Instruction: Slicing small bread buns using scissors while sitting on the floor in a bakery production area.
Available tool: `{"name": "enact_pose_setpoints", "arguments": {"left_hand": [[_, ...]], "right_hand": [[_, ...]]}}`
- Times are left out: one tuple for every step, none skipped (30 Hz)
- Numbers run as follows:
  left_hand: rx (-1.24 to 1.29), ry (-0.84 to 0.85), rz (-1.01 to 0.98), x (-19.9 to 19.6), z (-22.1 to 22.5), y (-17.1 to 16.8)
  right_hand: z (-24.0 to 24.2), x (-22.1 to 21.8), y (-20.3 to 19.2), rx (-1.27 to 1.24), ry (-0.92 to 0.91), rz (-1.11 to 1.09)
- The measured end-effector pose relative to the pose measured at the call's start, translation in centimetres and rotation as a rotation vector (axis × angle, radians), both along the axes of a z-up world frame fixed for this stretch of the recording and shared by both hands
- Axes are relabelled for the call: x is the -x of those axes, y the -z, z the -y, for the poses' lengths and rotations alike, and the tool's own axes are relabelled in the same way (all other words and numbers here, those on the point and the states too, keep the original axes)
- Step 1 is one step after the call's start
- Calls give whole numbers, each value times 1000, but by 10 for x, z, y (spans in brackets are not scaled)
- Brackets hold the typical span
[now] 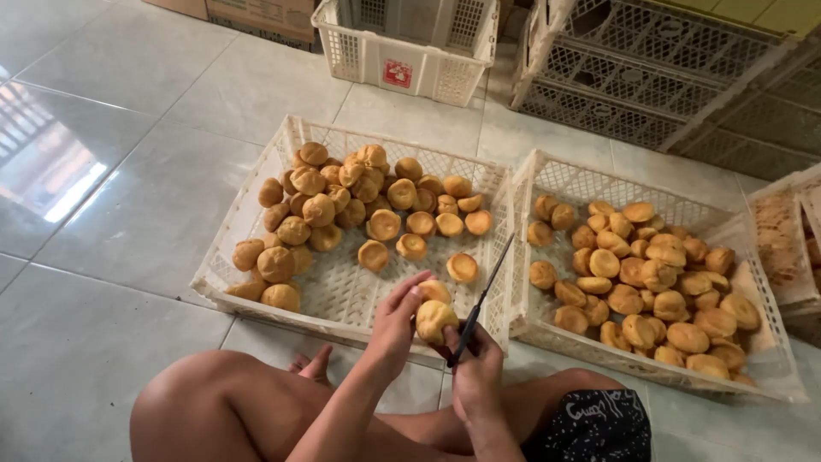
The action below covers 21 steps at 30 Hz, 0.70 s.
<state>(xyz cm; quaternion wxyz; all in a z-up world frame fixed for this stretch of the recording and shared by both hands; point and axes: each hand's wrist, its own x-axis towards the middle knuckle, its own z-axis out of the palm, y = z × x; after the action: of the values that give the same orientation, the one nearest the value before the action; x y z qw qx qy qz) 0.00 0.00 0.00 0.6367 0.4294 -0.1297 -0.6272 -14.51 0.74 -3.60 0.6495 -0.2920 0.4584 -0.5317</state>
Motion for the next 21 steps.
{"name": "enact_pose_setpoints", "arguments": {"left_hand": [[2, 5, 1, 2, -1, 2], [81, 77, 16, 3, -2, 5], [155, 148, 29, 6, -4, 8], [154, 151, 27, 10, -6, 5], [178, 157, 212, 13, -8, 2], [200, 161, 397, 16, -9, -1], [200, 162, 396, 21, -9, 6], [205, 163, 293, 25, -9, 13], [208, 159, 190, 29, -9, 20], [207, 157, 190, 33, -11, 24], [177, 159, -82, 37, -14, 28], [147, 158, -354, 40, -16, 31], [150, 155, -352, 42, -16, 31], [157, 108, -383, 44, -16, 30], [161, 62, -417, 47, -17, 30], [160, 60, -419, 45, -15, 25], [104, 51, -432, 43, -15, 20], [47, 43, -445, 42, -15, 16], [38, 43, -449, 43, -16, 18], [34, 66, -459, 44, -17, 20], [41, 89, -466, 43, -13, 21]], "right_hand": [[-1, -5, -16, 2, 5, 1], [-2, -10, -31, -50, 58, -139], [-4, -14, -46, -107, 108, -282], [-4, -14, -43, -109, 112, -283], [-4, -15, -40, 4, 165, -409], [-4, -15, -38, 119, 218, -534], [-2, -18, -36, 118, 219, -535], [-1, -21, -34, 231, 298, -588], [1, -24, -32, 346, 375, -639], [2, -25, -34, 345, 372, -639], [3, -27, -36, 368, 405, -653], [4, -28, -39, 390, 438, -665], [5, -25, -33, 393, 435, -663], [7, -22, -26, 350, 422, -585], [8, -18, -20, 304, 410, -511], [7, -17, -26, 304, 408, -512], [5, -16, -31, 289, 351, -525], [3, -15, -35, 273, 294, -538], [5, -9, -32, 264, 292, -543], [7, -4, -30, 258, 231, -507], [15, 0, -29, 261, 170, -466]]}}
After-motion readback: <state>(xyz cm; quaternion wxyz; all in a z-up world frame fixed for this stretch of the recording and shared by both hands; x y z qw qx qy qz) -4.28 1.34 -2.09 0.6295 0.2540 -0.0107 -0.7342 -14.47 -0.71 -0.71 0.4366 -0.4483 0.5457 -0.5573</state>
